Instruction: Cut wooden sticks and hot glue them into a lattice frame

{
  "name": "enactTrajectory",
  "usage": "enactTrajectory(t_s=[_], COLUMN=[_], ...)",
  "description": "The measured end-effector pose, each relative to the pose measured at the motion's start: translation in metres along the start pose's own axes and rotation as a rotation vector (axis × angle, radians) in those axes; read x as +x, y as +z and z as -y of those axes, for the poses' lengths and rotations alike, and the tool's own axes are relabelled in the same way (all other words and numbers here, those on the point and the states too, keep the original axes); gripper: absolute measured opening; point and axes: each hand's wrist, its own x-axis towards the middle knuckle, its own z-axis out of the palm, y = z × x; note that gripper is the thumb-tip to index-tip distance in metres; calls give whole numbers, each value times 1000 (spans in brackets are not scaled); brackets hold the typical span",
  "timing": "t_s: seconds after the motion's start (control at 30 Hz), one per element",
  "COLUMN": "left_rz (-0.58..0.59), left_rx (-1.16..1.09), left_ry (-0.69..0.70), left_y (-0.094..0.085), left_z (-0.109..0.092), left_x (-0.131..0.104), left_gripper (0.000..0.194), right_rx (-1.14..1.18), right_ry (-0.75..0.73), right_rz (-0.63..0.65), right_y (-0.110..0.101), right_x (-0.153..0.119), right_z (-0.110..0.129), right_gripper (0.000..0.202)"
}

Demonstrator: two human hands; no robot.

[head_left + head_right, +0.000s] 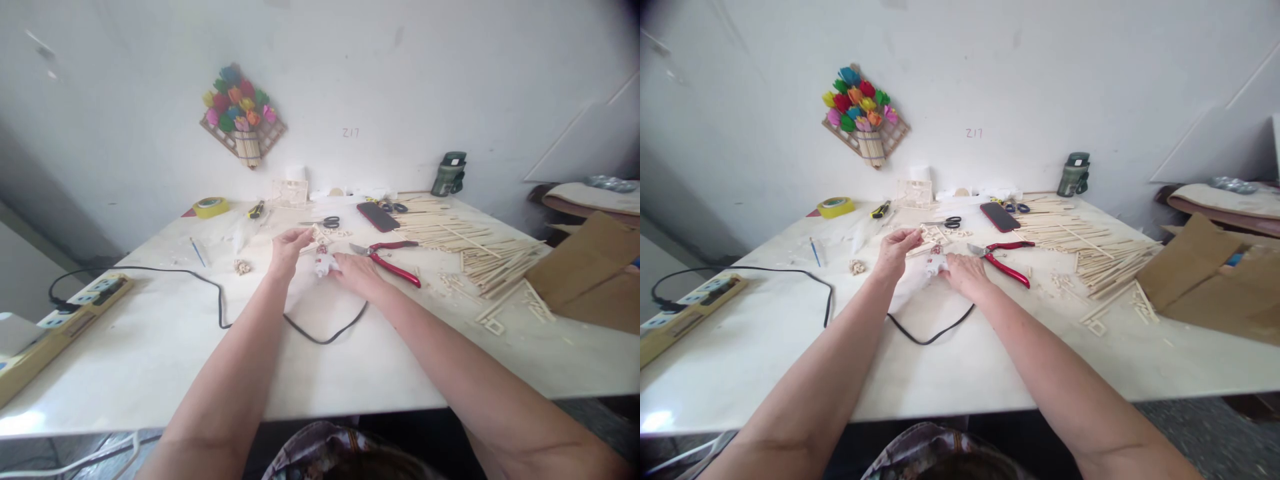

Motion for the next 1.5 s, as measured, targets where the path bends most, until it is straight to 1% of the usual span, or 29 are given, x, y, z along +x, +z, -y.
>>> enactTrajectory(t_s=[0.1, 0.17, 0.23, 0.3, 0.37, 0.43, 0.5, 0.57, 0.6, 0.7, 0.87, 0.97, 1.03, 1.13, 1.27, 1.5], left_rz=[24, 38, 60, 82, 96, 102, 104, 113, 120, 132, 157, 206, 218, 194, 156, 142], left_rx=[-5, 4, 12, 17, 33, 59, 93, 129, 146, 184, 173, 127, 95, 80, 149, 225], left_ry=[-13, -18, -16, -10, -6, -14, -28, -40, -44, -62, -67, -75, -85, -92, -83, -13], left_y=[3, 5, 6, 7, 7, 8, 10, 12, 13, 17, 23, 24, 24, 23, 20, 21], left_z=[-1, -1, 0, 1, 2, 3, 5, 6, 6, 8, 9, 6, 3, 1, 1, 2], left_x=[-2, -2, -3, -3, -3, -4, -5, -6, -6, -8, -11, -12, -14, -14, -13, -11], left_gripper=[26, 26, 26, 24, 23, 24, 25, 27, 28, 29, 27, 26, 28, 31, 33, 29], right_rx=[-38, -35, -12, 53, 230, 534, 864, 1131, 1228, 1390, 1455, 1449, 1440, 1404, 1342, 1240], right_ry=[-48, -77, -111, -119, -55, 79, 174, 207, 214, 244, 273, 258, 249, 248, 227, 212], right_rz=[-2, -2, -15, -80, -204, -344, -442, -489, -499, -515, -534, -550, -560, -574, -586, -609], right_y=[5, 4, 1, -2, -3, -1, 3, 6, 7, 2, -6, -6, -5, -2, 1, 5], right_x=[-4, -6, -7, -5, 0, 6, 12, 16, 17, 15, 11, 11, 12, 13, 15, 16], right_z=[10, 13, 11, 5, -4, -12, -17, -17, -15, -8, -2, -3, -5, -6, -7, -10], right_gripper=[36, 37, 37, 34, 30, 29, 30, 33, 34, 31, 18, 14, 14, 15, 15, 14])
